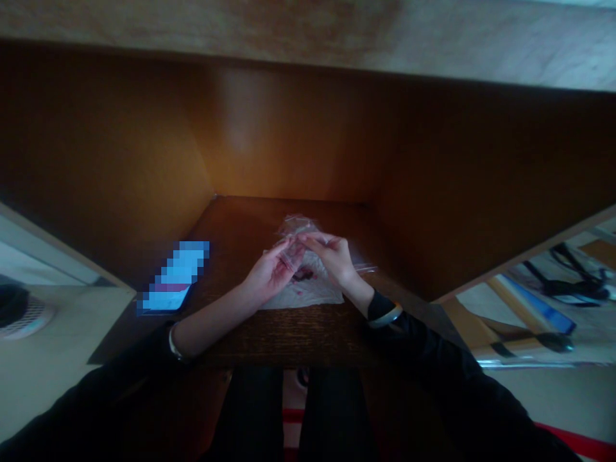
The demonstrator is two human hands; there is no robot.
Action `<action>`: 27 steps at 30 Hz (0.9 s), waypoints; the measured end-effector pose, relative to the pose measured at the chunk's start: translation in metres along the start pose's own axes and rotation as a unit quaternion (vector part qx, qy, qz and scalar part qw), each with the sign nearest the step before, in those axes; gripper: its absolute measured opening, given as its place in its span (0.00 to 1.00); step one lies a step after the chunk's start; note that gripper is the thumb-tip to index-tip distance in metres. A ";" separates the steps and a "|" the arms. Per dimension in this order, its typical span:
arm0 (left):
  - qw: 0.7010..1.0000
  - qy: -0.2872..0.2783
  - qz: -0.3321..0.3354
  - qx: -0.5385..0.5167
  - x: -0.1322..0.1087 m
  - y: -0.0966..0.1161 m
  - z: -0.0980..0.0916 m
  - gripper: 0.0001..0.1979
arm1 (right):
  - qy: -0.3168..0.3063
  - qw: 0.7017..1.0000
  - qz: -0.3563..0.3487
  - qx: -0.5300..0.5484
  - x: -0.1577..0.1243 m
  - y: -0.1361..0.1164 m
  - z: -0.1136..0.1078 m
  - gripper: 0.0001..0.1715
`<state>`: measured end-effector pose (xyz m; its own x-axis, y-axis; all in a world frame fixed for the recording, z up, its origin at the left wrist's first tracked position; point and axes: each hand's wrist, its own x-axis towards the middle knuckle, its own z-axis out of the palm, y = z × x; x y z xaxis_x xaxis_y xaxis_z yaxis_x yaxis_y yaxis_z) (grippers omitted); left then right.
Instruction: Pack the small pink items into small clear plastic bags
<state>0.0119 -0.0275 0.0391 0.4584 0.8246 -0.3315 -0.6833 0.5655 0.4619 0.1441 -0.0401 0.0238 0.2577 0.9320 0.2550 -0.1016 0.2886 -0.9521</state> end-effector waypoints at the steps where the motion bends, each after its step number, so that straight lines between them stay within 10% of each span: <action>1: 1.000 -0.006 -0.003 0.000 -0.001 0.000 0.000 0.11 | 0.009 1.000 -0.002 0.004 0.000 -0.001 0.000 0.03; 10: 0.999 -0.009 -0.033 0.023 0.003 -0.001 -0.007 0.11 | 0.053 0.998 -0.015 -0.005 0.000 -0.005 -0.002 0.08; 17: 1.000 0.012 -0.007 0.004 0.005 0.000 -0.004 0.11 | -0.107 0.993 -0.027 -0.031 -0.002 0.003 -0.002 0.16; 27: 0.999 0.037 -0.028 0.019 0.001 0.001 -0.007 0.12 | -0.006 0.989 -0.065 -0.132 -0.002 0.003 -0.006 0.07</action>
<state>0.0079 -0.0261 0.0328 0.4513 0.7892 -0.4164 -0.6352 0.6119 0.4713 0.1489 -0.0419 0.0195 0.2402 0.8939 0.3786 0.1868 0.3401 -0.9216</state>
